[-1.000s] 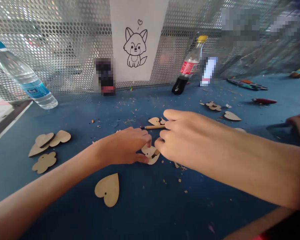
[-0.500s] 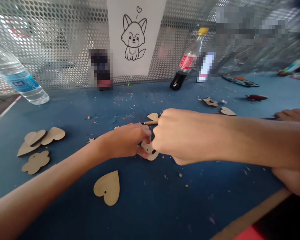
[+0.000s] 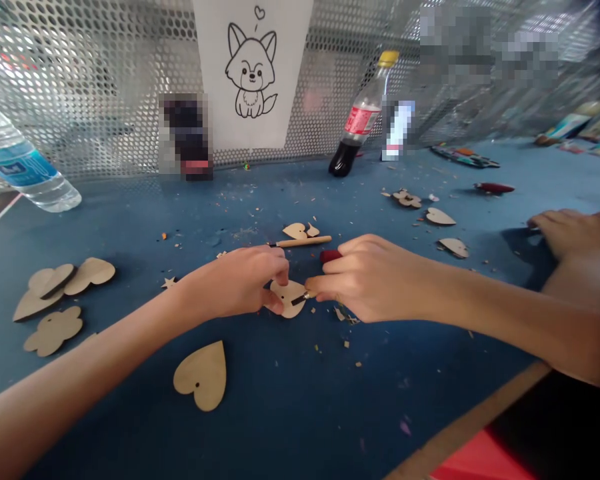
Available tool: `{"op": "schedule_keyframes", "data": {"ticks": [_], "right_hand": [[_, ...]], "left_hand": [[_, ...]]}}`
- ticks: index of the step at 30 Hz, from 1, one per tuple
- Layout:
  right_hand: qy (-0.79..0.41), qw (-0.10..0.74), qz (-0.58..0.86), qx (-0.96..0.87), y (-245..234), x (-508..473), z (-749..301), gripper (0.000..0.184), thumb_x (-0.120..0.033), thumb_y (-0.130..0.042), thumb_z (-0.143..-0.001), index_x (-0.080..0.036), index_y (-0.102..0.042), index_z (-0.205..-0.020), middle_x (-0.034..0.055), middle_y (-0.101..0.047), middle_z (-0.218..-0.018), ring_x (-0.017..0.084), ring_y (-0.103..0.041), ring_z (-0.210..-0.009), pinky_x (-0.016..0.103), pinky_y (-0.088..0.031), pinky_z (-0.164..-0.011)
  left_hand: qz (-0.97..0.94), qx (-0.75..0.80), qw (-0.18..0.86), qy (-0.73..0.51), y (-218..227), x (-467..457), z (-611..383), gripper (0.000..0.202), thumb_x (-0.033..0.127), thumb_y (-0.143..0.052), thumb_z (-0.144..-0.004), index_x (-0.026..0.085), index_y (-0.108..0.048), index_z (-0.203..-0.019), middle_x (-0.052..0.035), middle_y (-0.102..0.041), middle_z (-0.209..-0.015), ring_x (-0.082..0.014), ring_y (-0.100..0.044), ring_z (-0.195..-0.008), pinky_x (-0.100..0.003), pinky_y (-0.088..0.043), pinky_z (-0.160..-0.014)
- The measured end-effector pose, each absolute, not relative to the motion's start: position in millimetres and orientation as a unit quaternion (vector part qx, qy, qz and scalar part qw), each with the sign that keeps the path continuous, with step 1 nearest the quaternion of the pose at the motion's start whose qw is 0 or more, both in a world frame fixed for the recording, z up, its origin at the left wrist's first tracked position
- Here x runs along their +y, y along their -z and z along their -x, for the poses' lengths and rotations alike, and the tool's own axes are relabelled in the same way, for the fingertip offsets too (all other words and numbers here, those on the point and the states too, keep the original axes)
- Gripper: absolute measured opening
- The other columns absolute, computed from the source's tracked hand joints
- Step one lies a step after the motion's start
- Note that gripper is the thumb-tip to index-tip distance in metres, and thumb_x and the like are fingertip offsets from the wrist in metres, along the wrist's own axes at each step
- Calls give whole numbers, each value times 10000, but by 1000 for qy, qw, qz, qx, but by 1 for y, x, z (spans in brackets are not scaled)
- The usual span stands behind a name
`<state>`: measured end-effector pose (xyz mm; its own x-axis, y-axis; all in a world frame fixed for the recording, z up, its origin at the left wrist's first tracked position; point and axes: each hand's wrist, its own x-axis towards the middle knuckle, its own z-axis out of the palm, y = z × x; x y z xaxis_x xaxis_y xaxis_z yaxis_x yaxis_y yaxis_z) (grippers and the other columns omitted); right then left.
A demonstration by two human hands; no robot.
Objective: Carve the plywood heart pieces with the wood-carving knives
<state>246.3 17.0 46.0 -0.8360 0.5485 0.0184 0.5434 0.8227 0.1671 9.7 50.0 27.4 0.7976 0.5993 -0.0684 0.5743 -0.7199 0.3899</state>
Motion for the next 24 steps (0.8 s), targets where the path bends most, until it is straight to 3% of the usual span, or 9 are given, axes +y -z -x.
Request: {"op": "schedule_keyframes", "data": {"ticks": [8, 12, 19, 21, 24], "right_hand": [[-87, 29, -299, 950, -33, 8, -250, 177, -192, -542, -971, -220, -666, -849, -16, -737, -704, 191, -660, -686, 340, -288, -580], [-111, 69, -300, 945, -45, 8, -239, 184, -285, -578, -967, -224, -675, -824, 7, -718, -650, 211, -664, -664, 340, -246, -553], [-130, 159, -288, 936, -75, 12, -209, 166, -104, -706, -702, -218, -651, -595, 7, -641, -514, 175, -538, -440, 326, -174, -513], [-133, 142, -269, 943, -77, 14, -201, 221, -119, -736, -657, -216, -594, -519, 7, -576, -444, 165, -504, -422, 329, -175, -517], [-123, 81, -230, 962, -72, 15, -189, 369, -209, -754, -702, -229, -498, -437, -15, -429, -353, 146, -436, -387, 343, -192, -537]], "left_hand": [[-929, 323, 181, -6, -35, 45, -11, 186, 219, -786, -813, 182, -627, -901, -11, -653, -982, -214, -633, -952, -287, -405, -728], [-935, 312, 171, -10, -34, 43, -6, 188, 206, -777, -824, 189, -618, -923, 0, -639, -969, -207, -632, -945, -283, -400, -714], [-928, 332, 171, 13, -38, 41, -10, 216, 229, -792, -819, 194, -637, -964, -12, -651, -1020, -218, -636, -998, -288, -427, -761], [-922, 337, 188, 14, -38, 42, -12, 224, 235, -797, -810, 200, -641, -966, -16, -660, -1037, -226, -631, -1034, -291, -441, -787], [-923, 324, 208, -5, -37, 44, -12, 179, 183, -763, -803, 201, -647, -938, -17, -681, -1031, -225, -636, -1045, -281, -460, -792]]}}
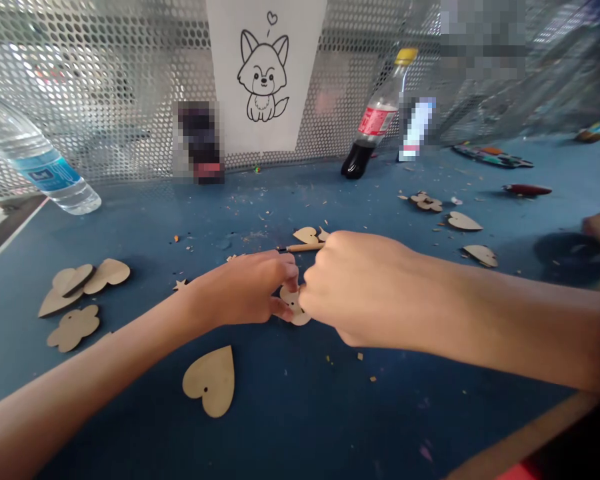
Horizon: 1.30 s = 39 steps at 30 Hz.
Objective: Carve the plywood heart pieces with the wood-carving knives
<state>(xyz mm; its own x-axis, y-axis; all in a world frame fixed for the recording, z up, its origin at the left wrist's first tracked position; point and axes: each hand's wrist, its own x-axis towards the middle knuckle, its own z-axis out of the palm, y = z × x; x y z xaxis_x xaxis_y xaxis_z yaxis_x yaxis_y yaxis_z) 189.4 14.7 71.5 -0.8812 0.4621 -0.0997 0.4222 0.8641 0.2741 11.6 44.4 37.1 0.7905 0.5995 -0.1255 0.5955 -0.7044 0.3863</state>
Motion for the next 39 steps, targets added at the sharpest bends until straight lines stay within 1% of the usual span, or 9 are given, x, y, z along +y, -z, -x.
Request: {"op": "schedule_keyframes", "data": {"ticks": [2, 5, 10, 13, 17, 21, 26, 31, 39], "right_hand": [[-126, 70, -220, 965, -67, 14, -184, 403, -260, -755, -720, -234, -485, -423, -22, -396, -348, 131, -387, -362, 348, -190, -541], [-151, 81, -228, 958, -64, 11, -181, 361, -231, -752, -683, -233, -495, -430, -17, -433, -375, 126, -365, -356, 349, -180, -544], [-176, 47, -267, 946, -65, 3, -198, 292, -108, -679, -639, -223, -502, -437, 12, -486, -379, 167, -438, -373, 354, -139, -531], [-165, 29, -306, 937, -56, 1, -215, 214, -141, -664, -743, -216, -625, -547, 19, -617, -474, 179, -500, -396, 348, -112, -515], [-100, -52, -336, 935, -34, 1, -234, 273, -249, -598, -927, -235, -689, -670, -9, -694, -571, 169, -568, -478, 341, -163, -527], [-74, -134, -332, 931, -16, 0, -244, 334, -288, -531, -998, -217, -664, -700, -18, -681, -577, 162, -576, -516, 334, -223, -559], [-46, -134, -356, 924, -10, -5, -245, 121, -274, -586, -967, -193, -639, -894, -39, -698, -628, 171, -561, -486, 335, -237, -553], [-36, -143, -356, 923, -7, -5, -245, 153, -268, -564, -980, -202, -612, -850, -33, -699, -640, 171, -549, -490, 332, -266, -577], [-58, -166, -350, 920, 1, -7, -245, 222, -252, -517, -994, -198, -666, -839, -9, -671, -621, 164, -509, -495, 330, -272, -584]], "left_hand": [[-926, 313, 208, -22, -36, 45, -11, 163, 117, -716, -795, 194, -649, -922, -21, -691, -1027, -219, -650, -1021, -275, -467, -774], [-927, 315, 201, -33, -34, 44, -10, 171, 73, -683, -782, 180, -651, -912, -33, -696, -1019, -223, -657, -1009, -279, -474, -763], [-919, 331, 211, -27, -33, 42, -11, 203, 157, -780, -777, 197, -640, -919, -12, -680, -1037, -231, -631, -1059, -295, -462, -791], [-918, 339, 205, -23, -33, 43, -12, 259, 179, -822, -753, 194, -614, -907, 3, -668, -990, -221, -634, -1007, -296, -441, -767], [-916, 343, 209, -22, -32, 45, -11, 246, 195, -814, -765, 196, -605, -893, 9, -654, -979, -212, -629, -979, -289, -416, -742], [-919, 338, 202, -26, -31, 45, -10, 217, 198, -795, -783, 198, -605, -888, 13, -646, -974, -197, -628, -952, -284, -410, -739], [-928, 331, 170, -13, -36, 39, -10, 181, 181, -769, -809, 193, -597, -864, 14, -640, -927, -192, -625, -909, -286, -410, -726], [-932, 329, 150, -9, -39, 37, -10, 211, 225, -795, -808, 192, -596, -872, 18, -652, -917, -204, -624, -911, -309, -416, -751], [-934, 330, 141, -10, -42, 34, -11, 190, 198, -780, -813, 192, -596, -858, 19, -651, -915, -198, -623, -884, -310, -410, -736]]}}
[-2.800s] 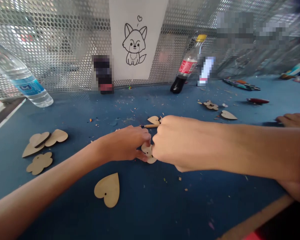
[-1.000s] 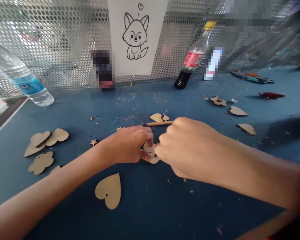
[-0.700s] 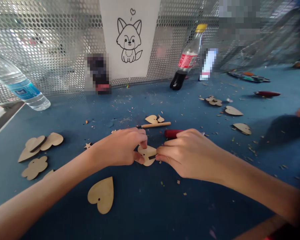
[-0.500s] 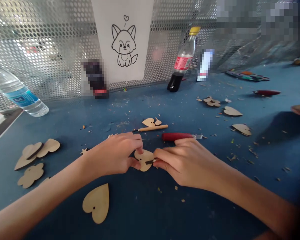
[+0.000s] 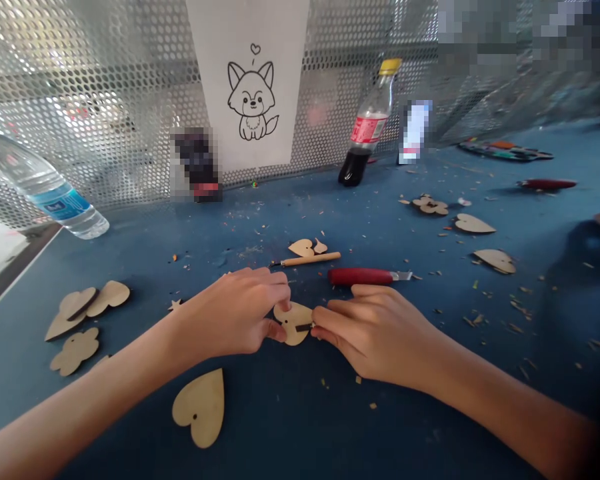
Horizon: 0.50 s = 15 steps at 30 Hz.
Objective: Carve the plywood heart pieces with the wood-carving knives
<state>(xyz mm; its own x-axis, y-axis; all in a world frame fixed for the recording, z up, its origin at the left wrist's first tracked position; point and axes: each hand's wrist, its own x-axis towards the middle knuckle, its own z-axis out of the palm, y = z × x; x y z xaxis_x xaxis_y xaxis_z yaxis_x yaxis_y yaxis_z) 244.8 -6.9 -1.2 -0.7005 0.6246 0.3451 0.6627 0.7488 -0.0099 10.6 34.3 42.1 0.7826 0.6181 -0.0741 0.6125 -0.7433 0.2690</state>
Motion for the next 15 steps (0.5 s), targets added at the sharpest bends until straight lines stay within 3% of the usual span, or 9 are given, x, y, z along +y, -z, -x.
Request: {"op": "schedule_keyframes", "data": {"ticks": [5, 10, 15], "right_hand": [[69, 179, 343, -920, 2, -8, -246, 251, -267, -523, -993, -209, -688, -813, -13, -641, -593, 155, -494, -478, 331, -284, -571], [53, 180, 345, -920, -3, -2, -258, 276, -302, -528, -999, -203, -685, -795, 1, -670, -602, 172, -619, -581, 332, -389, -669], [29, 210, 378, -901, -9, 6, -272, 256, -309, -523, -1003, -205, -670, -821, 32, -718, -700, 182, -674, -674, 309, -439, -694]], "left_hand": [[-936, 324, 137, -14, -41, 35, -11, 208, 195, -798, -794, 194, -601, -861, 25, -657, -924, -196, -622, -881, -307, -404, -743], [-947, 305, 99, -10, -43, 31, -12, 208, 334, -761, -864, 193, -609, -862, 13, -638, -877, -200, -593, -848, -317, -379, -730], [-959, 281, 21, -6, -43, 27, -14, 168, 234, -741, -870, 180, -592, -815, -6, -617, -877, -216, -575, -895, -341, -363, -749]]}}
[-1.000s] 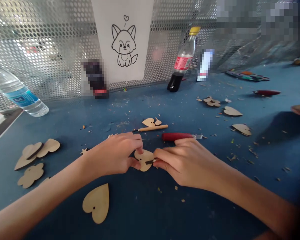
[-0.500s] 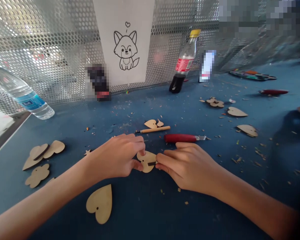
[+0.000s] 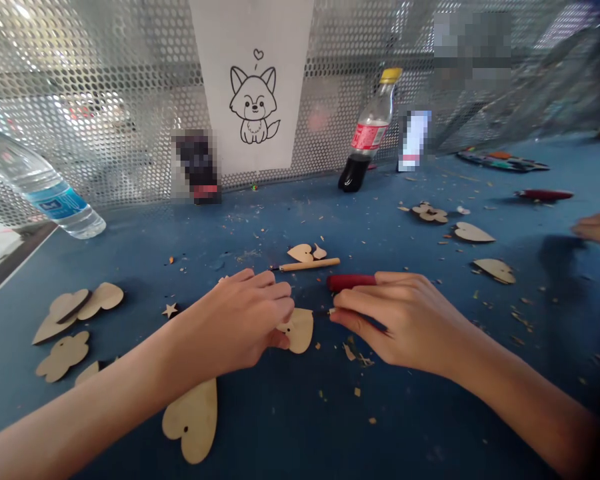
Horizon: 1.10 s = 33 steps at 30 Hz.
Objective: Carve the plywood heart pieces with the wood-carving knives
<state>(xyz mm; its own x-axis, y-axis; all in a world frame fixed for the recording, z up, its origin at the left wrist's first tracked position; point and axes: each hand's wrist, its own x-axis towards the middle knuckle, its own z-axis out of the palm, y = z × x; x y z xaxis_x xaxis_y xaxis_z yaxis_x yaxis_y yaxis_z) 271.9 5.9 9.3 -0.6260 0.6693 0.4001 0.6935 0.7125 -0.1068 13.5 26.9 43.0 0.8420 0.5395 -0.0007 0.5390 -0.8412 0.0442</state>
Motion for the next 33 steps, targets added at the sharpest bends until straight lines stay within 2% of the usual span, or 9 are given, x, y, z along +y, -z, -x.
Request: {"op": "schedule_keyframes", "data": {"ticks": [6, 10, 13, 16, 17, 19, 21, 27, 33], "right_hand": [[-156, 253, 426, -855, -12, 4, -269, 140, -270, -476, -1016, -230, -559, -1122, 17, -684, -805, 143, -597, -607, 271, -443, -595], [-364, 410, 385, -742, -17, 5, -272, 189, -296, -421, -1035, -265, -563, -1155, 47, -660, -1032, 94, -532, -500, 262, -421, -489], [-511, 462, 345, -637, -28, 9, -278, 491, -460, -125, -1053, -269, -482, -1331, 145, -610, -1252, 161, -624, -586, 319, -462, -487], [-558, 456, 354, -596, -32, 13, -281, 963, -646, 244, -885, -229, -499, -1334, 188, -627, -1192, 204, -633, -611, 337, -454, -456], [-554, 464, 352, -594, -30, 14, -280, 978, -703, 212, -869, -229, -534, -1287, 161, -650, -1089, 195, -615, -585, 324, -442, -440], [-524, 497, 340, -603, -22, 14, -276, 704, -735, -123, -957, -243, -602, -1113, 53, -624, -818, 153, -551, -515, 280, -416, -431], [-475, 528, 341, -616, -13, 12, -270, 309, -520, -495, -990, -241, -600, -911, -41, -509, -610, 100, -464, -445, 229, -372, -430], [-474, 461, 380, -647, -4, 5, -256, 204, -328, -467, -1022, -208, -626, -1066, 58, -697, -911, 139, -659, -604, 251, -434, -481], [-402, 374, 432, -715, -8, 0, -252, 53, -184, -590, -899, -209, -543, -897, -49, -537, -654, 91, -488, -506, 227, -384, -473]], "left_hand": [[-960, 276, 0, -40, -33, 30, -15, 208, 337, -743, -878, 174, -618, -845, -40, -662, -1054, -241, -615, -1013, -367, -419, -823], [-962, 261, -22, -79, -29, 31, -17, 366, 520, -648, -918, 155, -630, -909, -96, -668, -1182, -284, -625, -1092, -423, -447, -899], [-955, 280, 45, -89, -30, 33, -15, 263, 424, -699, -883, 180, -608, -917, -79, -663, -1249, -269, -620, -1138, -418, -440, -961], [-952, 272, 108, -94, -30, 37, -11, 64, 240, -663, -880, 214, -610, -904, -10, -665, -1282, -222, -599, -1189, -382, -405, -1011], [-951, 268, 118, -96, -29, 38, -11, 44, 229, -653, -890, 219, -611, -881, 7, -670, -1271, -212, -601, -1178, -375, -400, -1007], [-949, 270, 125, -99, -27, 40, -10, 122, 268, -663, -908, 217, -603, -815, 24, -681, -1232, -207, -612, -1124, -373, -397, -978], [-946, 282, 123, -100, -24, 41, -11, 210, 321, -689, -909, 208, -592, -761, 29, -681, -1196, -206, -615, -1068, -371, -393, -936], [-940, 300, 102, -124, -19, 40, -19, 258, 344, -722, -883, 192, -606, -709, 5, -667, -1068, -184, -609, -947, -337, -383, -840], [-934, 331, 44, -129, -12, 31, -22, 283, 419, -701, -881, 202, -597, -731, -26, -570, -945, -193, -535, -806, -352, -364, -745]]}}
